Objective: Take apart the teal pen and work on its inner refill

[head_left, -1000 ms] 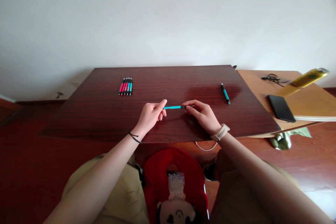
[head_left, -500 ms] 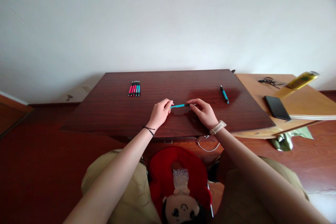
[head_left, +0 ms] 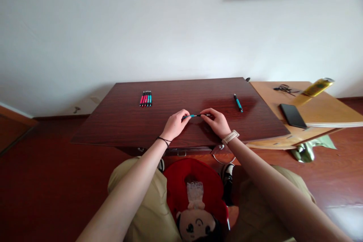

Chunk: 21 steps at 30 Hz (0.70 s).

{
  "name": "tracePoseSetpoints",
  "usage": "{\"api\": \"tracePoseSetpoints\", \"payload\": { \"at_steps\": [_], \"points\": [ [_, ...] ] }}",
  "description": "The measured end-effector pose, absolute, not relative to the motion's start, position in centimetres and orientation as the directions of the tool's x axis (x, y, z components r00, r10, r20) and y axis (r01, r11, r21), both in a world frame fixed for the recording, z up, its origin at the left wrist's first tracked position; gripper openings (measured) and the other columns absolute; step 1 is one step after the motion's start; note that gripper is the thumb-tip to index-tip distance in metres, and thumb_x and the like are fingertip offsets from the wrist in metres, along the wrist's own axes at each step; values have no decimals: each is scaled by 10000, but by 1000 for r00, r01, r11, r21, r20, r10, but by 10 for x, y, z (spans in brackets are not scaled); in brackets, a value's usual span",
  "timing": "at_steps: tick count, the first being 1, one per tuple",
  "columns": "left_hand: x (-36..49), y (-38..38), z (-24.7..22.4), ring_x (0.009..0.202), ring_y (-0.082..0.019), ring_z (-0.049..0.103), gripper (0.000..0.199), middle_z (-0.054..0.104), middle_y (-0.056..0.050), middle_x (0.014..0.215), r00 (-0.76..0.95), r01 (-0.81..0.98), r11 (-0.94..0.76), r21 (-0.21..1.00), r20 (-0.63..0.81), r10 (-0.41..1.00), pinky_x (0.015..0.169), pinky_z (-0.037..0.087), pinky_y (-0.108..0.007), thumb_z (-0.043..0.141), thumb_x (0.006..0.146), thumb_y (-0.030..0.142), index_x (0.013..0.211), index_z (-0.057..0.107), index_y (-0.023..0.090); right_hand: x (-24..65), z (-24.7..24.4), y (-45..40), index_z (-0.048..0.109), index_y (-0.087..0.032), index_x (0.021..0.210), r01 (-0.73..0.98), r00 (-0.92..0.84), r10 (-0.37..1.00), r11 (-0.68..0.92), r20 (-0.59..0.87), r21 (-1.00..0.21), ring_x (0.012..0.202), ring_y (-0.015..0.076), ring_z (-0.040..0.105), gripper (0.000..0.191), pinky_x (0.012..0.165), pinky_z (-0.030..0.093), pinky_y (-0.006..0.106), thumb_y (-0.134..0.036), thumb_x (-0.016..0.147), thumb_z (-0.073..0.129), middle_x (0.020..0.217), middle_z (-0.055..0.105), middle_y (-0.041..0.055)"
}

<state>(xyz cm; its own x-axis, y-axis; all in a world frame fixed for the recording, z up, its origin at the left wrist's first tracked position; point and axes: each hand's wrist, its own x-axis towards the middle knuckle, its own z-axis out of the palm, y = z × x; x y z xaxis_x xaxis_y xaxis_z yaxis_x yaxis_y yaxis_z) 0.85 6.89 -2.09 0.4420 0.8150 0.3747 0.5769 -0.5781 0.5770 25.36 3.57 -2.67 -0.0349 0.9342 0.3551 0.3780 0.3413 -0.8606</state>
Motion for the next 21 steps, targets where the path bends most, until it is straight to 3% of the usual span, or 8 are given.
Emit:
{"api": "tracePoseSetpoints", "payload": {
  "at_steps": [3,6,8,15,21],
  "points": [
    [10,65,-20,1037,-220,759,90,792,-49,1129,455,611,-590,528,376,807,945,555,-328,591,1105,254,1147,669,244,253,-25,34,806,-250,1093,372,-56,937,341,345,-864,1023,247,782,225,951,589,382,-435,996,724,1111,847,46],
    [14,60,-16,1142,-218,754,198,777,-58,1236,509,631,-624,462,361,782,1008,559,-331,530,1127,224,1265,667,263,251,-23,32,813,-258,1129,375,-98,938,345,333,-861,1016,234,784,227,935,584,366,-411,1011,695,1133,849,33],
    [17,57,-14,1103,-220,756,256,763,-73,1227,530,658,-630,413,341,776,970,566,-333,476,1152,240,1328,660,263,250,-22,32,816,-259,1133,389,-96,941,335,323,-858,976,231,780,231,918,575,369,-405,1024,674,1104,850,31],
    [22,52,-11,939,-232,744,213,734,-64,1050,566,724,-624,293,264,781,788,525,-327,492,1170,341,1116,672,241,247,-24,31,767,-259,1085,407,-57,955,289,292,-867,956,243,771,213,909,566,380,-449,1020,694,1051,832,36],
    [22,50,-14,977,-229,754,213,754,-58,1034,566,742,-616,265,245,787,830,531,-333,474,1171,313,1067,645,240,246,-27,29,736,-264,1066,380,-46,964,260,263,-888,926,248,779,201,884,571,385,-459,1016,716,1008,824,33]
  ]
}}
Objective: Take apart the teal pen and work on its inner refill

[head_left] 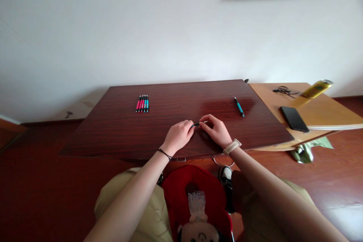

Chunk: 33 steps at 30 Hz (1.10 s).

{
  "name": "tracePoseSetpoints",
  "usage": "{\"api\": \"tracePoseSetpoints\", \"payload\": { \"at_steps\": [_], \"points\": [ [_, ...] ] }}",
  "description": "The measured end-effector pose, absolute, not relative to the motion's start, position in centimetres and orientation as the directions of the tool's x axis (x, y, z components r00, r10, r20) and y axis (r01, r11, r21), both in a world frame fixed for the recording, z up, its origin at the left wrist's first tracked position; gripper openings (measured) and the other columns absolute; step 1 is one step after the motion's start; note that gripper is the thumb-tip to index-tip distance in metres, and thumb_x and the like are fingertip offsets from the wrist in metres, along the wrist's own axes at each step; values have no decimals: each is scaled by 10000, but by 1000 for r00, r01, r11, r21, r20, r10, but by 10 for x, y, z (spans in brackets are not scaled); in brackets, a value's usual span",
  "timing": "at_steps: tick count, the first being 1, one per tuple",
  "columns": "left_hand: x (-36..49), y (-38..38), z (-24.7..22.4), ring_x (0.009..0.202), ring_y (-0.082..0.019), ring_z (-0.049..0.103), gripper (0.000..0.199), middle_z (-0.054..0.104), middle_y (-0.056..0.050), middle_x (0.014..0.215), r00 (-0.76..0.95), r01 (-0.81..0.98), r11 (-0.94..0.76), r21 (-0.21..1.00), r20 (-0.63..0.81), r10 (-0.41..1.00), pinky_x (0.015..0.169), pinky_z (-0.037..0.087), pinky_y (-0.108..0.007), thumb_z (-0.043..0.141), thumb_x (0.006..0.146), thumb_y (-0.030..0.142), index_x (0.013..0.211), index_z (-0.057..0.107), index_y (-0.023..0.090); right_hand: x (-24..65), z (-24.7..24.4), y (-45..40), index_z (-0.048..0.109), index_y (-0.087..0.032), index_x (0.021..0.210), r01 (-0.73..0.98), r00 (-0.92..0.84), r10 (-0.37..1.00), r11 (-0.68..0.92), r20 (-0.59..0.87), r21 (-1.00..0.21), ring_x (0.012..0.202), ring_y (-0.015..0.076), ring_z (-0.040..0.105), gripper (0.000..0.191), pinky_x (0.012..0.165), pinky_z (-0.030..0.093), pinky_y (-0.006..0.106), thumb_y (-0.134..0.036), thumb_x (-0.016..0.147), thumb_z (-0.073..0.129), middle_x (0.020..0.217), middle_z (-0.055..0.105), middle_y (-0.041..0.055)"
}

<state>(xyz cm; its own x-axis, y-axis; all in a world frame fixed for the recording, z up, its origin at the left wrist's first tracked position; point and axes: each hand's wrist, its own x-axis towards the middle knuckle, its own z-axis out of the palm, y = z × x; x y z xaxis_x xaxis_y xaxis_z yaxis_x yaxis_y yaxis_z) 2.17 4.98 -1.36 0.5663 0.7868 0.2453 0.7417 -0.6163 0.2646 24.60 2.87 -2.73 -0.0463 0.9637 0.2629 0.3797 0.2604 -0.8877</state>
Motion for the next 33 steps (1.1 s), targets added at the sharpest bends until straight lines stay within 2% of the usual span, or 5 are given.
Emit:
{"api": "tracePoseSetpoints", "payload": {
  "at_steps": [10,17,20,24,33],
  "points": [
    [36,61,-14,956,-219,789,192,804,-54,1086,528,760,-585,284,255,810,792,521,-318,478,1164,291,1154,666,251,249,-28,35,759,-260,1105,256,23,970,230,244,-939,895,238,744,317,856,588,375,-524,937,809,1014,815,44],
    [35,56,-13,868,-229,784,309,820,-58,1025,466,788,-540,294,288,837,712,481,-326,432,1186,384,1042,672,255,249,-28,39,752,-251,1130,109,51,980,186,192,-976,898,237,777,413,846,634,367,-597,915,820,1012,823,58],
    [27,49,-12,848,-220,774,327,821,-53,1005,445,799,-523,296,293,846,702,476,-318,428,1185,391,1020,678,262,250,-29,40,725,-248,1103,94,117,976,171,181,-981,849,233,768,425,788,622,355,-629,931,802,958,815,59],
    [11,40,-12,808,-209,756,309,814,-42,962,424,814,-502,294,291,858,685,466,-308,447,1172,356,994,682,262,250,-32,41,644,-256,1123,68,177,970,159,168,-985,861,242,810,446,750,619,351,-667,974,731,1094,843,97],
    [-1,43,-17,846,-212,778,217,822,-29,1001,432,796,-514,319,294,853,716,476,-316,478,1149,276,1027,657,254,242,-35,40,596,-260,1130,158,151,967,179,203,-971,853,236,833,382,727,605,333,-607,1006,695,1131,855,101]
  ]
}}
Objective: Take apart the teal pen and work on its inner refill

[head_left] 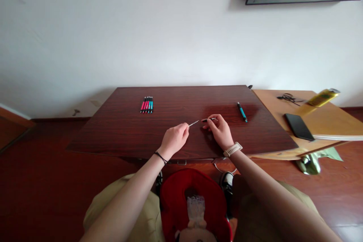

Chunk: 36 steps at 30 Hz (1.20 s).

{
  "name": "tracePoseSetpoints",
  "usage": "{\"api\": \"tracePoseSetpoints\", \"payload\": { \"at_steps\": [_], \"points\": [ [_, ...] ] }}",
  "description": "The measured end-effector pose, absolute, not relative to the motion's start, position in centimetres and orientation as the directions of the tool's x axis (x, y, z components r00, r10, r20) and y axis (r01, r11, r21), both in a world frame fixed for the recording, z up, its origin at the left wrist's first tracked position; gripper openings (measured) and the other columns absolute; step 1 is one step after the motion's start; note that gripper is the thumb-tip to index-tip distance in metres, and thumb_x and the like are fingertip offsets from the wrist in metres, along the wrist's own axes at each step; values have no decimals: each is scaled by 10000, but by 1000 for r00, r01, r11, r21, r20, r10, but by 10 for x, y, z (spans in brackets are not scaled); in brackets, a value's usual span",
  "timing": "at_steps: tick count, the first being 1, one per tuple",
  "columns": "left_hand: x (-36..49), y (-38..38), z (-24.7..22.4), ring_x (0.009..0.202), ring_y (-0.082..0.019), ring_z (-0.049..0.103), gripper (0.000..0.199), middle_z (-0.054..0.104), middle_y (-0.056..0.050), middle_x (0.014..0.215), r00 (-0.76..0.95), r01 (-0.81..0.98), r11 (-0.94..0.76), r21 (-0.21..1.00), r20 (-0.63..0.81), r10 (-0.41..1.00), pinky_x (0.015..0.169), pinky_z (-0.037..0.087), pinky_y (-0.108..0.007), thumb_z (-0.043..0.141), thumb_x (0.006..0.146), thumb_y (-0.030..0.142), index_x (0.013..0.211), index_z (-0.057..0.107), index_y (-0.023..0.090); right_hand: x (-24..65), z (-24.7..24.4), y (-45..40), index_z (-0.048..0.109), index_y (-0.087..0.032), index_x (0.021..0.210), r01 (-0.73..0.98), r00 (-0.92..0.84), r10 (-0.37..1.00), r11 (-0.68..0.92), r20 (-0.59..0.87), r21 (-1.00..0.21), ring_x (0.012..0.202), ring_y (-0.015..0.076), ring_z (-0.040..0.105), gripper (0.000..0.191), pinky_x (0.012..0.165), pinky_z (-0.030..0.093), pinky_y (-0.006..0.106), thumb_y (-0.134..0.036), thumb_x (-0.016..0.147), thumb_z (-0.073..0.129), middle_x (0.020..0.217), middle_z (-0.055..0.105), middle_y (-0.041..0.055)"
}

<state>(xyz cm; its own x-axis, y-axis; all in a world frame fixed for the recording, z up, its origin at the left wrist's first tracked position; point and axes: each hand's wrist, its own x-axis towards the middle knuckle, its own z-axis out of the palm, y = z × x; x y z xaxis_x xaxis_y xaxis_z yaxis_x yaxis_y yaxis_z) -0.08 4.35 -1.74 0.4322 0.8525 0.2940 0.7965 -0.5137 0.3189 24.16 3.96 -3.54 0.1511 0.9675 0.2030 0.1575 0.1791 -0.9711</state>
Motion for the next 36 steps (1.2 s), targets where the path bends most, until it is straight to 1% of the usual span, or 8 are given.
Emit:
{"api": "tracePoseSetpoints", "payload": {
  "at_steps": [5,9,15,18,22,30,32,36],
  "points": [
    [1,44,-16,869,-214,787,182,830,-22,1047,438,788,-520,330,293,850,716,480,-314,472,1147,243,1081,641,257,239,-35,40,596,-267,1128,285,145,964,174,221,-943,838,225,833,260,786,615,352,-501,1026,648,1138,855,78],
    [1,42,-17,878,-222,782,187,817,-43,1041,440,792,-521,318,293,849,729,493,-321,462,1155,252,1085,635,246,239,-34,41,628,-276,1092,414,135,962,164,238,-896,839,254,826,176,846,607,402,-426,1003,639,1046,854,68],
    [2,41,-19,886,-217,775,214,802,-58,1076,421,802,-507,316,303,855,731,495,-324,429,1176,289,1114,629,244,239,-33,43,677,-286,1092,538,98,957,180,272,-823,894,278,811,151,883,591,425,-400,1003,632,997,844,55],
    [2,43,-20,886,-207,776,212,803,-41,1072,407,802,-499,329,313,858,733,491,-317,424,1179,286,1108,620,251,238,-33,43,706,-285,1128,562,68,956,199,285,-803,906,277,810,178,889,591,422,-394,1017,621,1015,845,53],
    [1,45,-20,895,-211,779,216,806,-31,1075,399,801,-497,334,321,859,727,483,-321,419,1183,291,1104,617,257,239,-33,43,721,-276,1320,575,48,953,218,298,-789,910,277,804,327,906,593,426,-385,1043,587,1055,842,66],
    [3,43,-19,876,-222,773,217,805,-54,1068,399,810,-490,322,310,863,712,481,-326,430,1175,288,1092,627,247,239,-39,47,568,-244,1621,580,61,951,214,303,-786,913,284,814,593,930,609,447,-374,1043,553,1066,845,73],
    [3,43,-19,882,-222,775,212,807,-53,1076,395,808,-488,331,310,865,717,483,-326,432,1175,289,1096,624,249,239,-40,47,564,-242,1600,569,82,945,215,315,-793,910,285,814,587,912,612,443,-391,1032,571,1072,836,77],
    [1,46,-19,904,-220,779,195,809,-37,1074,367,801,-473,367,322,873,742,489,-324,435,1173,275,1099,614,257,240,-39,46,607,-246,1427,532,97,941,226,324,-816,877,271,812,432,857,602,411,-416,1032,579,1053,809,76]
  ]
}}
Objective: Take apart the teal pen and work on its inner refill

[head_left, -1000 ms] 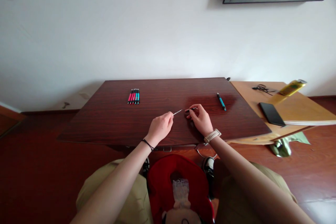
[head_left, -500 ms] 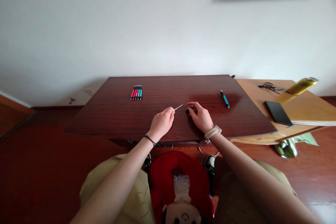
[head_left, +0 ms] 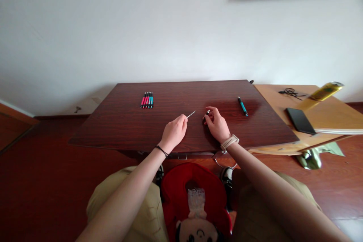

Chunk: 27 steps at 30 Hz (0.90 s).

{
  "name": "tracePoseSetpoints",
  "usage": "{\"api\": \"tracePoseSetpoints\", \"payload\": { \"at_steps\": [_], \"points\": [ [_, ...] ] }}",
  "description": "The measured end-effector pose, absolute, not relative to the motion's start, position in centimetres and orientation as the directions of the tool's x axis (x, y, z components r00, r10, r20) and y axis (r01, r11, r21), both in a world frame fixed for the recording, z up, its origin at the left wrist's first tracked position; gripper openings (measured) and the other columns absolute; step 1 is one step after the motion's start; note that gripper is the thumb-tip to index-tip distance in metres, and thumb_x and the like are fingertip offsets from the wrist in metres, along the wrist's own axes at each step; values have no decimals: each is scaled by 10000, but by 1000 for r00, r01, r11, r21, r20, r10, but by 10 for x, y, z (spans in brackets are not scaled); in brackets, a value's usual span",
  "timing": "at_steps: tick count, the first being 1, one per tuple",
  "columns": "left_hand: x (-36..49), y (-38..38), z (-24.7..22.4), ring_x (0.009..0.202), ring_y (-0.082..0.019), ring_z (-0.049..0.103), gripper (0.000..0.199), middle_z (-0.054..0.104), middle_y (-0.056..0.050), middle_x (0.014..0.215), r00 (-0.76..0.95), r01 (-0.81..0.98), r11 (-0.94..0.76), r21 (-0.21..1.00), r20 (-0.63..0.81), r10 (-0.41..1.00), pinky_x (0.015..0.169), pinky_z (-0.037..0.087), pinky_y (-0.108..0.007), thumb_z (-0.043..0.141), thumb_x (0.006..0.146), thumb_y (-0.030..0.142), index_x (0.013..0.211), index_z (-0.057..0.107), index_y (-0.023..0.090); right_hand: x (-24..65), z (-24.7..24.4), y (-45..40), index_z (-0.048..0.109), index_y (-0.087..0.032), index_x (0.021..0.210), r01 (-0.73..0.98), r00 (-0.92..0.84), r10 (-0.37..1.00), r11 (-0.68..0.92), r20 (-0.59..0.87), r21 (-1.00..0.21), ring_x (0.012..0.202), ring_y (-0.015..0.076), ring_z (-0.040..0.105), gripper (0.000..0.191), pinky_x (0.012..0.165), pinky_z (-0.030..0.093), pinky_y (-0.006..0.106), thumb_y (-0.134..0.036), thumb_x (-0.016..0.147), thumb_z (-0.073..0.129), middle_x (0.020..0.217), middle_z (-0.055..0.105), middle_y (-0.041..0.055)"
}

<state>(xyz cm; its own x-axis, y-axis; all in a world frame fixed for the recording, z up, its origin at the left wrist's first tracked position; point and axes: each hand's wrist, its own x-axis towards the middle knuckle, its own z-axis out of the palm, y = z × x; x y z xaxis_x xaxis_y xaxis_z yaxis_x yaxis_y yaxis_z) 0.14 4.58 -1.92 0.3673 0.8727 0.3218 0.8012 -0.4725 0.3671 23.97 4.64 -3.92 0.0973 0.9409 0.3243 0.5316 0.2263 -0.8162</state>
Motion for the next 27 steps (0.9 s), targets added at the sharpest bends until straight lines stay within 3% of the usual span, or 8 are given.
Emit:
{"api": "tracePoseSetpoints", "payload": {
  "at_steps": [4,9,18,22,27],
  "points": [
    [1,48,-17,925,-217,768,197,788,-37,1032,336,795,-458,398,340,878,799,503,-322,447,1167,268,1059,611,253,239,-36,45,624,-267,1297,510,93,944,228,317,-829,821,240,798,296,822,589,382,-407,1041,571,1029,796,57],
    [2,49,-15,927,-212,735,193,758,-43,1015,324,791,-456,407,353,878,834,516,-322,472,1156,260,1036,621,248,237,-34,44,666,-291,1138,528,59,948,236,313,-816,896,266,782,180,866,562,403,-421,1024,615,1044,803,60],
    [2,53,-18,1109,-268,676,166,720,-102,1122,289,836,-422,351,372,882,1008,552,-396,523,1088,136,1065,668,213,236,-32,44,669,-276,1223,502,65,948,239,311,-831,874,238,766,259,846,552,369,-431,1042,567,1116,785,73],
    [3,53,-19,1127,-268,671,174,723,-104,1134,301,848,-426,316,375,877,1028,551,-398,517,1119,186,1085,686,207,237,-31,43,610,-260,1160,494,111,949,204,294,-845,843,244,748,228,833,527,369,-431,1030,533,1002,764,61],
    [5,49,-18,1030,-242,687,277,726,-80,1055,354,849,-458,265,360,863,924,552,-371,449,1175,272,1034,684,224,237,-27,39,571,-281,1099,495,129,956,167,262,-853,780,245,698,152,804,475,359,-385,1013,501,831,726,9]
  ]
}}
